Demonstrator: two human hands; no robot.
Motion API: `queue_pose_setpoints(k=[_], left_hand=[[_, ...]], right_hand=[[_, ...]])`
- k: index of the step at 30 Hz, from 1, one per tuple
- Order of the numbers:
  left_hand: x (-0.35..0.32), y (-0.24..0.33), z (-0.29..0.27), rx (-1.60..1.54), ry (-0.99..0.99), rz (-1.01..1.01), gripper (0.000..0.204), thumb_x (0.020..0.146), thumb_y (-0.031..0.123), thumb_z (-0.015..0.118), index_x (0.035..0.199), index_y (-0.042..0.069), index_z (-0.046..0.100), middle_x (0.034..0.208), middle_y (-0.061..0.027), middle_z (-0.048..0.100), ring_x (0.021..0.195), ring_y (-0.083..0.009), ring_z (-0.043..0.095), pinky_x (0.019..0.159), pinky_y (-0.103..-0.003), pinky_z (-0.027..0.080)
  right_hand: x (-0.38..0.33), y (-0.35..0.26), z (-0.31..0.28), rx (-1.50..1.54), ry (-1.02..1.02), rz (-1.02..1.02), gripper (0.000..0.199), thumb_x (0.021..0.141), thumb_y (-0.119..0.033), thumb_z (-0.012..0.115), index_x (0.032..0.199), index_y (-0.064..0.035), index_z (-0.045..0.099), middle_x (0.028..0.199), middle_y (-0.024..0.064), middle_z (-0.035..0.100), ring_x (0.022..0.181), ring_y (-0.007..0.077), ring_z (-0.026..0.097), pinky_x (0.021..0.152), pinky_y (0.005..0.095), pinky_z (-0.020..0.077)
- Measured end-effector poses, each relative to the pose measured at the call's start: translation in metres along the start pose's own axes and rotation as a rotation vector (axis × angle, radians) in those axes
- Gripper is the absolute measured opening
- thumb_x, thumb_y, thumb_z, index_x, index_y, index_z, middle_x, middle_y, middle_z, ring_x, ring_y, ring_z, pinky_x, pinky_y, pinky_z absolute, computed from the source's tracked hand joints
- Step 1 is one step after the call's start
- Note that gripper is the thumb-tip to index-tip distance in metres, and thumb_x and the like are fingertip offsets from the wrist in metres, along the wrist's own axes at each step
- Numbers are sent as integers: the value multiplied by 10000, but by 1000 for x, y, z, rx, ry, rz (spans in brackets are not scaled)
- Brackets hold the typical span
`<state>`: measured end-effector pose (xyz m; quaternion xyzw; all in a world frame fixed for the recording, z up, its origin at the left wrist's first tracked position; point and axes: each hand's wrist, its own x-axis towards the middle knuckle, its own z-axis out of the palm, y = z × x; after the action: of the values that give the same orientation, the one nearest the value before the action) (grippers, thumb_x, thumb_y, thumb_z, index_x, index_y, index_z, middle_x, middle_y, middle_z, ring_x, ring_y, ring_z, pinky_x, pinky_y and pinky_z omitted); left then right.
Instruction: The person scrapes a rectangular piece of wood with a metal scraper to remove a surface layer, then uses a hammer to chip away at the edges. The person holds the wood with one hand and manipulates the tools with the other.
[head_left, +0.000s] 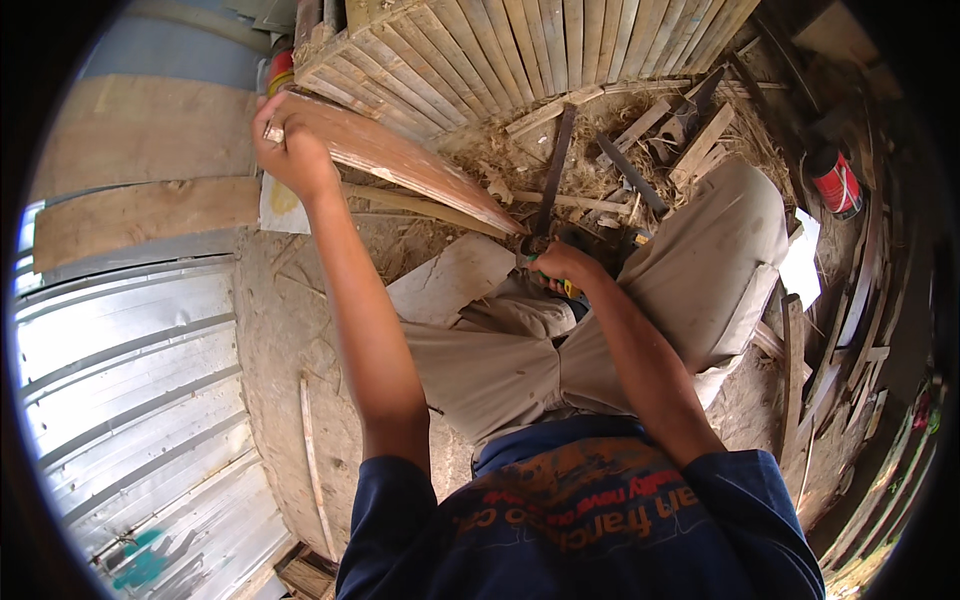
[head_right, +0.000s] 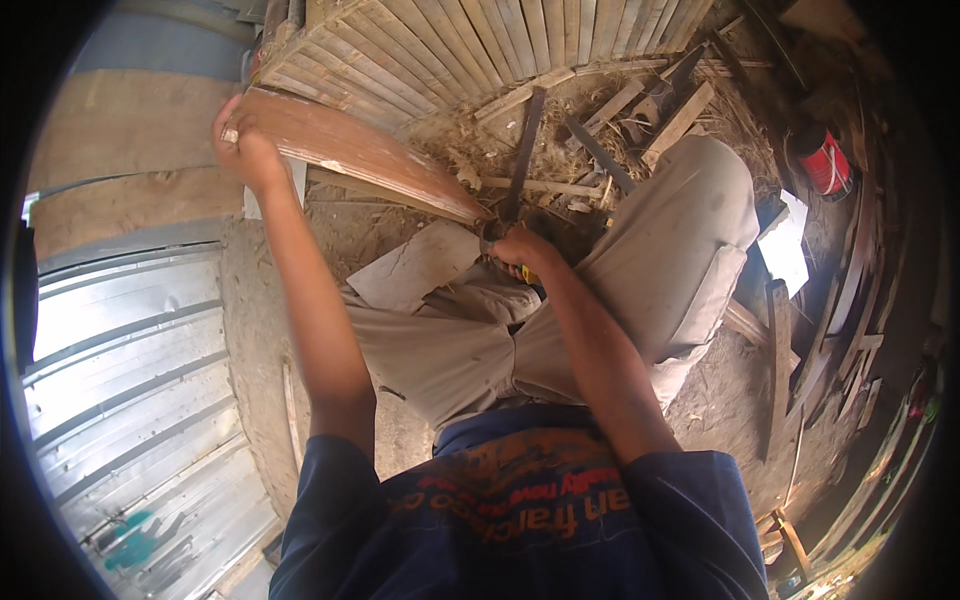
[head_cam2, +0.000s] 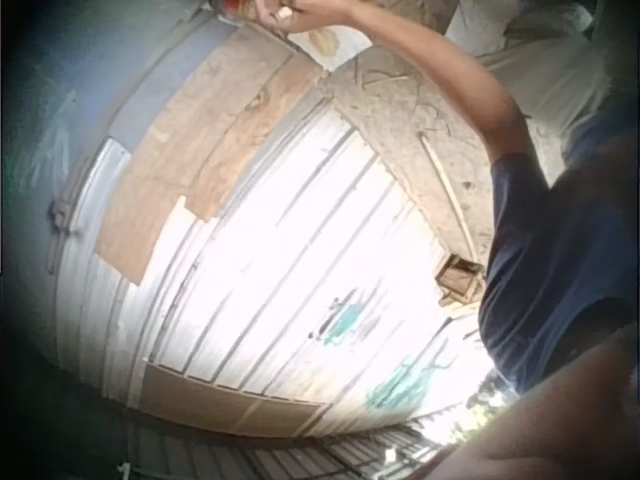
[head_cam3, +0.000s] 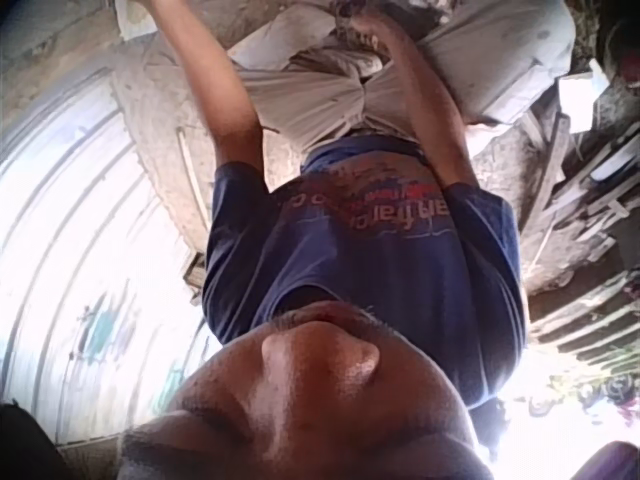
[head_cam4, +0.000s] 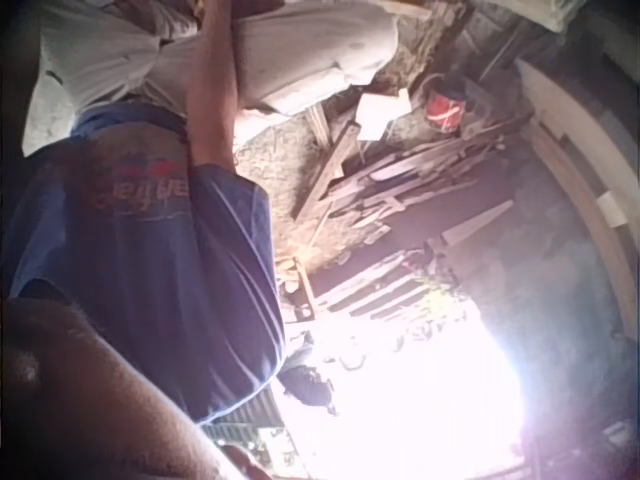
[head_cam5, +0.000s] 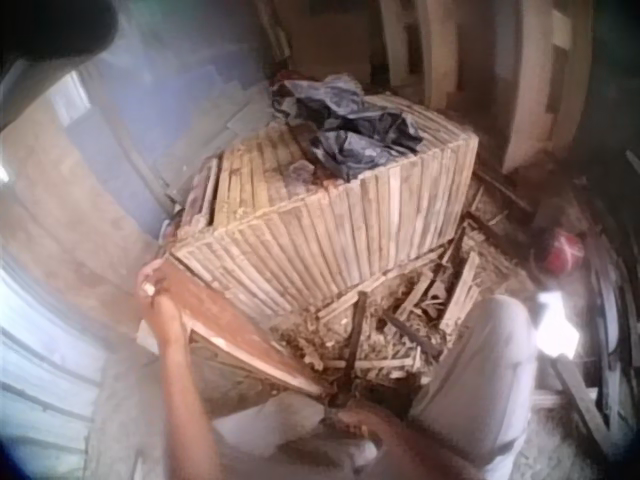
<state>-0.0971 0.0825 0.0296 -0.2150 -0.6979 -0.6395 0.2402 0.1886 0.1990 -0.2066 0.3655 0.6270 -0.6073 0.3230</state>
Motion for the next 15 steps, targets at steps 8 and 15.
queue_pose_setpoints(k=[8, 15], left_hand=[[15, -14, 6, -99, 99, -94, 280, 787, -67, 468, 999, -67, 651, 1268, -203, 622, 1177, -297, 592, 1072, -371, 396], [33, -27, 10, -123, 95, -128, 221, 832, -39, 472, 994, -90, 615, 1221, -206, 636, 1080, -273, 620, 995, -369, 458]], right_hand=[[-10, 7, 0, -350, 384, -208, 438, 971, -327, 607, 1020, 107, 633, 860, 243, 703, 720, 365, 696, 641, 477, 531], [-19, 4, -4, -495, 348, -183, 428, 967, -321, 594, 1048, 97, 641, 956, 260, 709, 800, 383, 698, 710, 488, 547]])
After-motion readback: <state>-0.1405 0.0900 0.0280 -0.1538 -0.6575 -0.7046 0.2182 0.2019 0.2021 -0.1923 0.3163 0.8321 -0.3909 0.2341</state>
